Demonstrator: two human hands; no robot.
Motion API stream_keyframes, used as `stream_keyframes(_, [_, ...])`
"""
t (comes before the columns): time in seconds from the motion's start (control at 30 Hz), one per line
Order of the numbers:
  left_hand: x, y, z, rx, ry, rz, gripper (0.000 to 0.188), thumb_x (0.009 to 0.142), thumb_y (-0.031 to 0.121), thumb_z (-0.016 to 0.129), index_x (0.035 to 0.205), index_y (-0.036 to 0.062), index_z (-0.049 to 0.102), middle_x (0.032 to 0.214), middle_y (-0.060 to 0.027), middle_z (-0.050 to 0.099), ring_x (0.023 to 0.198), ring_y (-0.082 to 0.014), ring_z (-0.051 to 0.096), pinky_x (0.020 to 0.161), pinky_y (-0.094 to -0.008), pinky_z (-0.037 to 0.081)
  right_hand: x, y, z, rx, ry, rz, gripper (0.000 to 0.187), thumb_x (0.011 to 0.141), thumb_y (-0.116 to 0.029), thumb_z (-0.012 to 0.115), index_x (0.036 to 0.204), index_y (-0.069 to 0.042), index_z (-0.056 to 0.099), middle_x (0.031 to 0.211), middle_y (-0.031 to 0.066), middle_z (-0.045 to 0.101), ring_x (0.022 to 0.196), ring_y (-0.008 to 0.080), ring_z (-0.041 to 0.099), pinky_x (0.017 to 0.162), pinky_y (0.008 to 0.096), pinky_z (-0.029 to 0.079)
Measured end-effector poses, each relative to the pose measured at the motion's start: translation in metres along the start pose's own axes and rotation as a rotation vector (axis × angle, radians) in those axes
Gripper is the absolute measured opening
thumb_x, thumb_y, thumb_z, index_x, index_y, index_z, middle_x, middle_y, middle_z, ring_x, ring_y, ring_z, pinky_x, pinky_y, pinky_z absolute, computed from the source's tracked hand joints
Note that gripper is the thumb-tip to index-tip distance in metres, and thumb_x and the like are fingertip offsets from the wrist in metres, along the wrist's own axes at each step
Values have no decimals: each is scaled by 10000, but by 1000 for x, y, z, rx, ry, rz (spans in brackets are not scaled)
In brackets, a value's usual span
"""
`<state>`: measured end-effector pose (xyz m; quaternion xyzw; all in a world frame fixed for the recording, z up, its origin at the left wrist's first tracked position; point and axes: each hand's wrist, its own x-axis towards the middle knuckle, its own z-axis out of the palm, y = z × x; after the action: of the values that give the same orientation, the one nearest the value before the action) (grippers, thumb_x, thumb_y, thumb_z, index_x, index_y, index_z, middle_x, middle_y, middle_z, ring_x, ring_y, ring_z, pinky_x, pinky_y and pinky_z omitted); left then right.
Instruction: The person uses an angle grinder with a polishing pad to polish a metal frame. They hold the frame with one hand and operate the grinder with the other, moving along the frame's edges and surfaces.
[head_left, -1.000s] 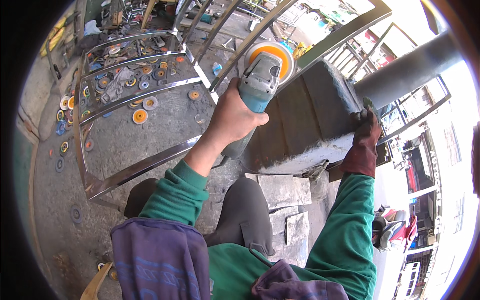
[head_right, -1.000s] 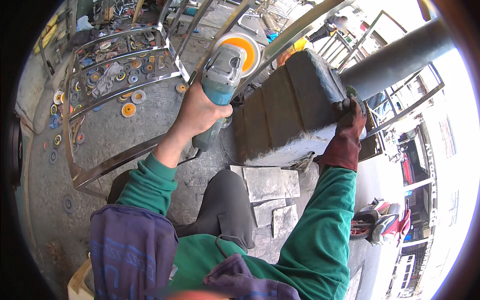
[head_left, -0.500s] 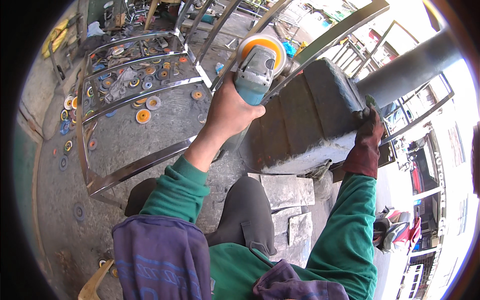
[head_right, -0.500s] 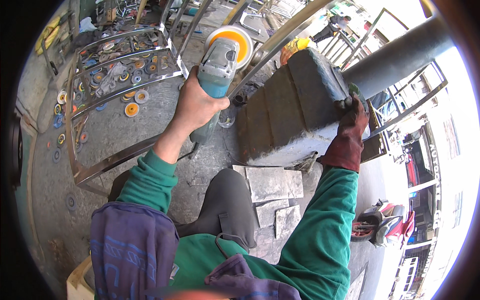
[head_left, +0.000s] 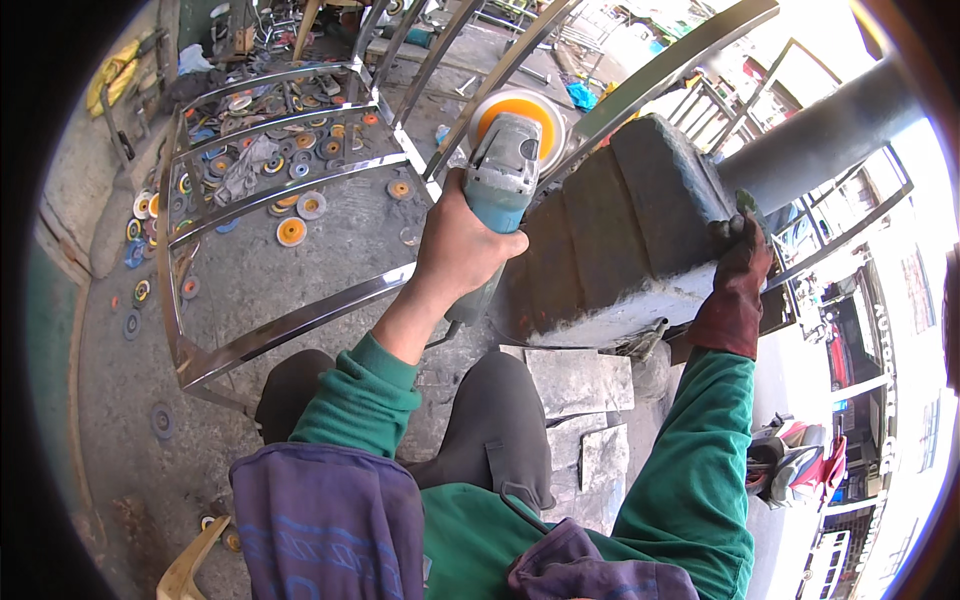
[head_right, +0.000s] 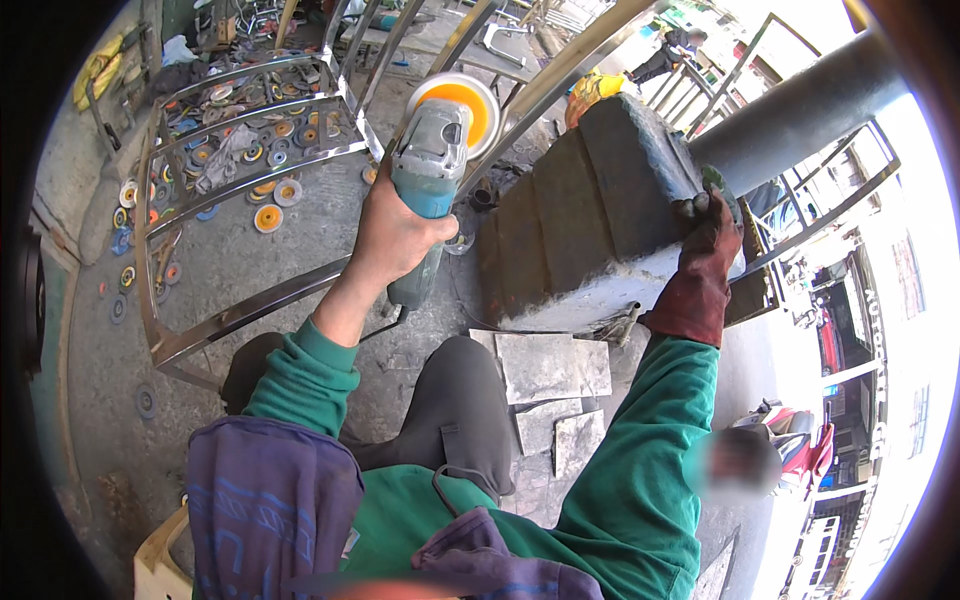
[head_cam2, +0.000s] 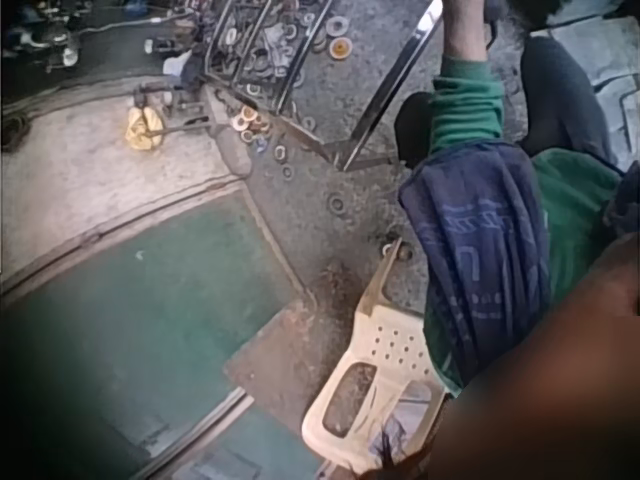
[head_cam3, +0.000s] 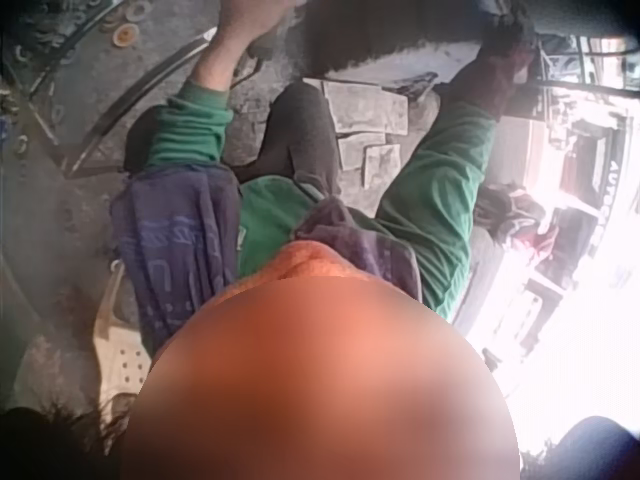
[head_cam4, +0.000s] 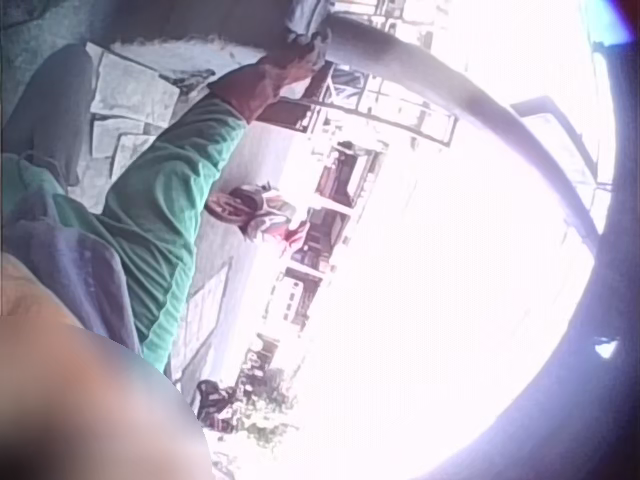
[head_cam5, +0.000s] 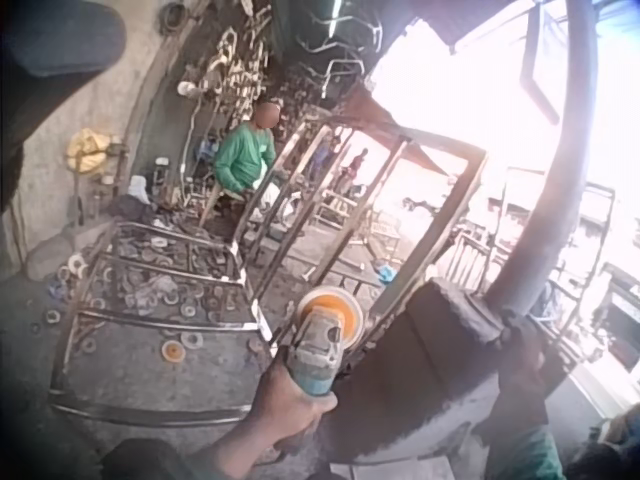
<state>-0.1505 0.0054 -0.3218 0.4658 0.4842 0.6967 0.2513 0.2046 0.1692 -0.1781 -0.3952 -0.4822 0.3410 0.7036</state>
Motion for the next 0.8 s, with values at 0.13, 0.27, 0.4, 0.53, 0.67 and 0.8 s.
stream_keyframes(0.13, [5, 0, 6, 54, -12, -8, 719, 671, 140, 815, 1289, -42, 496, 1140, -237, 695, 1060, -388, 713, 944, -444, 560, 0, 1, 1, 4, 17, -20, 284, 976, -137, 700, 1201, 28, 749, 778, 30, 594, 628, 173, 578, 617, 371, 602])
stream_keyframes(0.27, [0, -6, 4, -2, 6, -32, 719, 662, 131, 813, 1283, -51, 499, 1138, -220, 688, 1056, -361, 709, 942, -428, 556, 2, 1, -1, 32, 8, -13, 276, 976, -122, 700, 1193, 42, 745, 775, 35, 599, 623, 173, 573, 605, 365, 597])
stream_keyframes(0.4, [-15, -14, -2, -5, 3, -124, 704, 666, 122, 809, 1279, -46, 509, 1143, -202, 684, 1051, -340, 705, 937, -412, 555, 2, 1, 0, 60, -25, -5, 275, 977, -109, 698, 1200, 47, 741, 775, 36, 598, 620, 168, 568, 601, 364, 593])
stream_keyframes(0.53, [-17, -13, 3, -73, 0, -68, 699, 665, 116, 806, 1283, -38, 519, 1136, -190, 682, 1056, -326, 702, 946, -412, 552, 2, 2, -2, 45, -19, -12, 298, 975, -103, 691, 1227, 52, 731, 771, 33, 595, 621, 157, 558, 605, 361, 585])
stream_keyframes(0.67, [-10, -13, 3, -33, -20, -69, 703, 663, 116, 804, 1291, -30, 524, 1127, -174, 684, 1048, -306, 697, 942, -400, 547, 7, 5, -6, 121, -65, 20, 316, 969, -105, 692, 1242, 51, 727, 769, 32, 595, 628, 159, 556, 618, 355, 578])
stream_keyframes(0.8, [-11, -17, -2, -73, -27, -89, 683, 658, 118, 808, 1272, -26, 545, 1111, -155, 688, 1024, -293, 694, 928, -385, 544, 11, 6, -7, 122, -65, 21, 321, 960, -109, 701, 1245, 36, 733, 763, 26, 590, 630, 157, 552, 622, 350, 566])
